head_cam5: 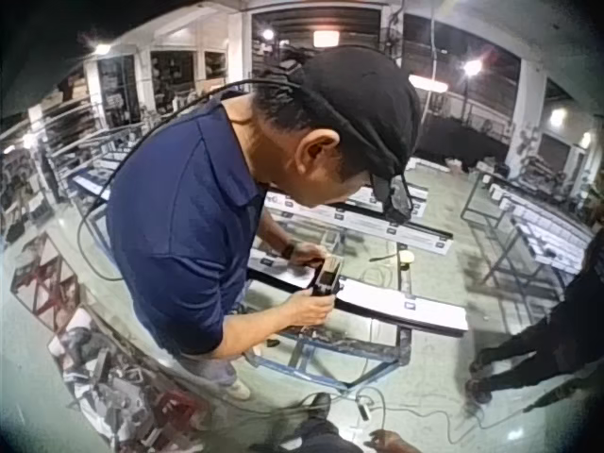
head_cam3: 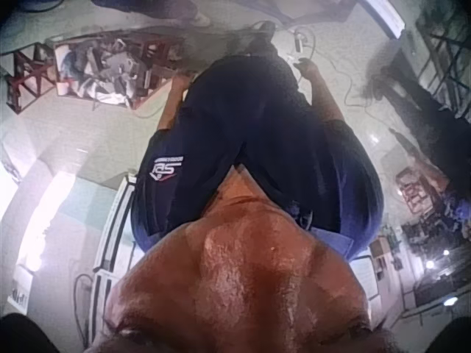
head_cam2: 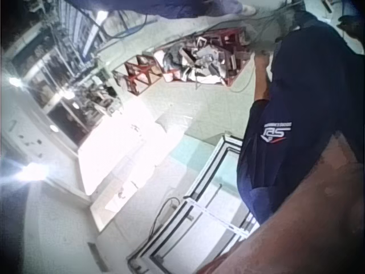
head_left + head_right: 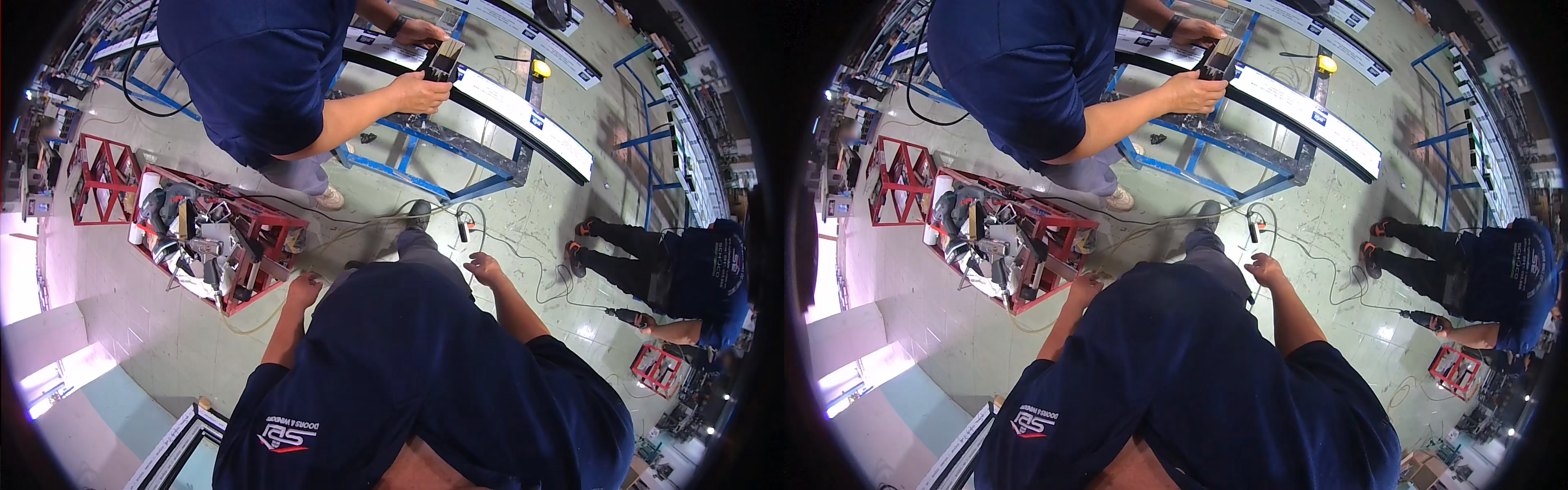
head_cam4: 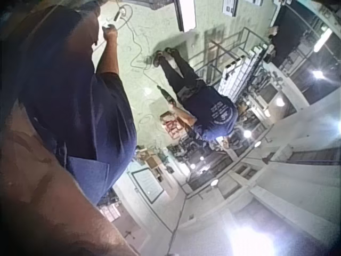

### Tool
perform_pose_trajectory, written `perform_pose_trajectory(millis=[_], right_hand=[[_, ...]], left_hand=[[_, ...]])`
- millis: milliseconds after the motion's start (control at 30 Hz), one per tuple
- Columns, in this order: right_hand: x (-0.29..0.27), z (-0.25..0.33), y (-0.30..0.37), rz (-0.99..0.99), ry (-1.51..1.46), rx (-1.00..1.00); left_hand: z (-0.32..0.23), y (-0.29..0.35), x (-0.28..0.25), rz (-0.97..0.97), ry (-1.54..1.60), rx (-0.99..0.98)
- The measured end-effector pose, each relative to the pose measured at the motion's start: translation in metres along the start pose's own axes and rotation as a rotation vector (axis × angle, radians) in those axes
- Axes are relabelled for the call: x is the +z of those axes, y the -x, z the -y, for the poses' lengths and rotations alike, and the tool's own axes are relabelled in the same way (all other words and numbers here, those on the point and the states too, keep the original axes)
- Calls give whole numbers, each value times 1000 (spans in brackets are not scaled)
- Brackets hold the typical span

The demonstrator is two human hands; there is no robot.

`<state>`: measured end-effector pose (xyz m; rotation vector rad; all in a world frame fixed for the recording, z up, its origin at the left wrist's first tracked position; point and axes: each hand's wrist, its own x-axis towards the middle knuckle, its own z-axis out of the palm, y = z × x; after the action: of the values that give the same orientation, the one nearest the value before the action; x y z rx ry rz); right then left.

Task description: Assembling and inspecting aluminum window frame components with a colleague on a fabrication floor.

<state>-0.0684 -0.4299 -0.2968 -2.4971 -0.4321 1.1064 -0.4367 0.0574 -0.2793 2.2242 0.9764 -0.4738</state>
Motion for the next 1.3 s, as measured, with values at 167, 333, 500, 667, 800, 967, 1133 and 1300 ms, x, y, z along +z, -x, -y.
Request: perform_pose_trajectory(millis=[167,333,500,667,800,967,1133,1300], right_hand=[[3,-2,0,-9,-10,-8],[5,-5,0,-1,-11,-24],[3,-6,1,20,-22,4],[1,-7,1,16,-21,2],[1,-1,4,29,-52,9],[5,-6,6,30,-26,15],[6,-11,3,37,0,-2],[6,-6,3,51,-30,19]], left_hand=[[-6,1,0,-4,-6,-26],[-10,3,-1,-15,16,-23],[-9,1,0,6,0,-22],[-9,-3,4,3,-6,-14],[-6,-4,5,5,-13,-19],[-11,0,3,21,8,-27],[-12,0,3,3,13,-2],[-10,0,3,6,33,-5]])
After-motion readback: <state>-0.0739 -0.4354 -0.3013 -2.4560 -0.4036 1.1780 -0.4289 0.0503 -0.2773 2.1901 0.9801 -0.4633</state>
